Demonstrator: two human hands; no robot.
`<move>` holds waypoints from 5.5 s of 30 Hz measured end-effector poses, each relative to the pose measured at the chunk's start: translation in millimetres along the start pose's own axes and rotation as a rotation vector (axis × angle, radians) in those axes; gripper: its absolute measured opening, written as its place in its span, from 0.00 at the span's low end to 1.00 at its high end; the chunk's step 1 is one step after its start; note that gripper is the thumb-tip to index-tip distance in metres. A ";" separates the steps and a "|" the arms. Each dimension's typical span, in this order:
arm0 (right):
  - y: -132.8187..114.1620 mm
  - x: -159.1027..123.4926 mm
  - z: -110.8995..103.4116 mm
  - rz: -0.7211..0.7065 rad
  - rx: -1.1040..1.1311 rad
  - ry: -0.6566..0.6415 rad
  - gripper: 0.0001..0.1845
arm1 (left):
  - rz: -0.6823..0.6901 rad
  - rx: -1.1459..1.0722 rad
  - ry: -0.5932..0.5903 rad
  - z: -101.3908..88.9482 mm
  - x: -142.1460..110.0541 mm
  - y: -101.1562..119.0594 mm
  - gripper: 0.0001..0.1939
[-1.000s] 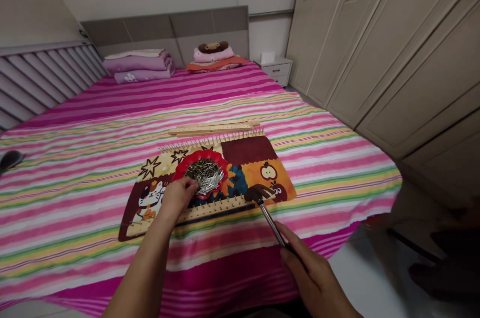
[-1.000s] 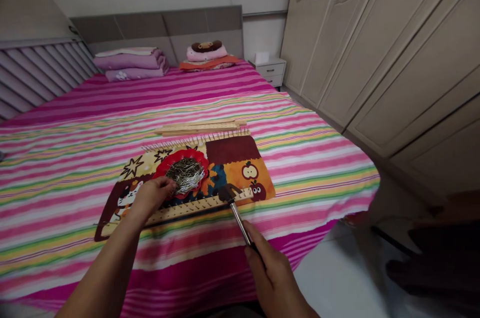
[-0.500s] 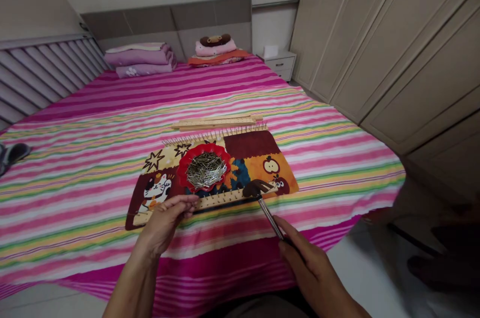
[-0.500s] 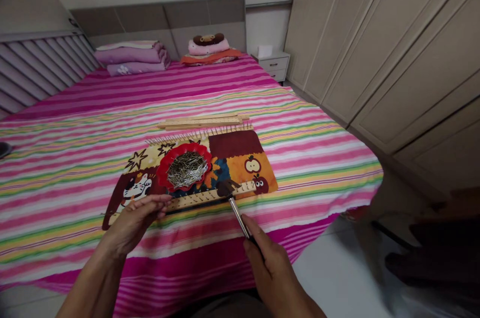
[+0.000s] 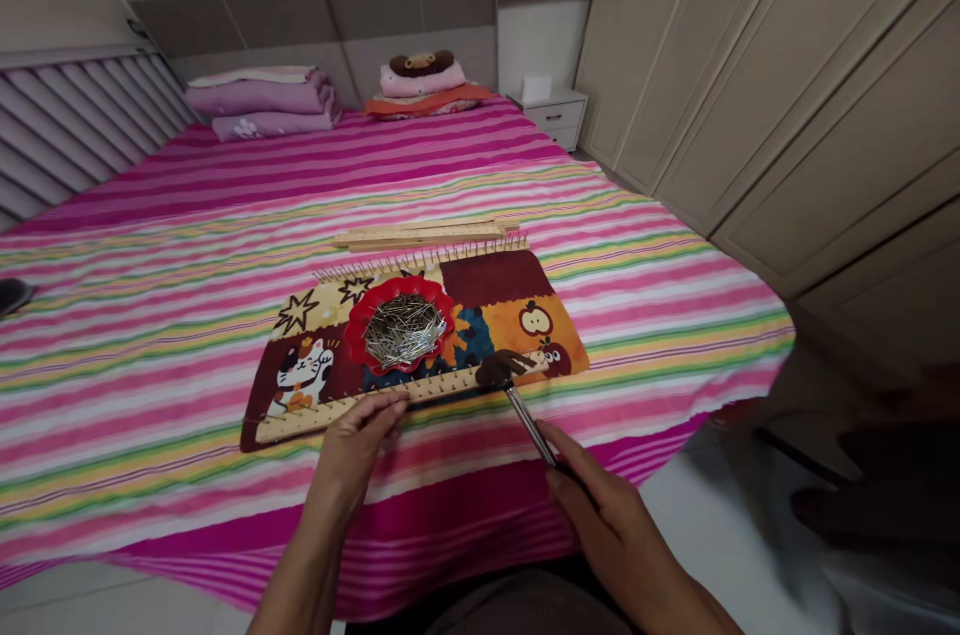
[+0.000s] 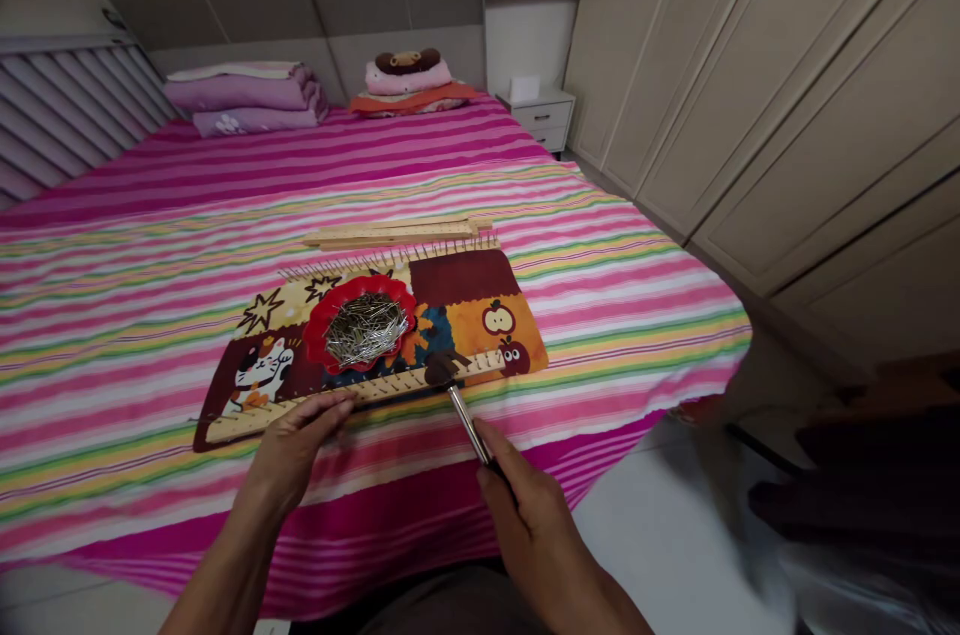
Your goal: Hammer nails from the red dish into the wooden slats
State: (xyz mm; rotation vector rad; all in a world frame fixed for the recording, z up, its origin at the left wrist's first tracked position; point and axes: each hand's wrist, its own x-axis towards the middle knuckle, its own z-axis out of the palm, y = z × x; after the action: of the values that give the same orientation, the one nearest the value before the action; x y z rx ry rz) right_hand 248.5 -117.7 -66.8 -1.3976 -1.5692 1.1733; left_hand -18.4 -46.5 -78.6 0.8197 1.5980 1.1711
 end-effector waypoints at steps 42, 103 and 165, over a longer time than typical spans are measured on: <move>-34.9 28.4 32.8 -0.258 -0.071 -0.197 0.25 | 0.465 0.557 0.164 25.4 8.2 -29.9 0.09; 1.2 1.7 14.3 -0.084 -0.040 -0.009 0.25 | 0.011 -0.023 -0.033 -33.6 18.4 44.4 0.22; -42.5 32.7 36.8 -0.307 -0.125 -0.200 0.27 | 0.393 0.496 0.225 11.2 10.7 -31.7 0.10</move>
State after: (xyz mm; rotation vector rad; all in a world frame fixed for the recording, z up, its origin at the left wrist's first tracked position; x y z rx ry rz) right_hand 195.1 -91.4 -40.7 -1.0898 -1.9469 1.0680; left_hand -10.6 -43.4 -112.8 1.4121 2.0152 1.1785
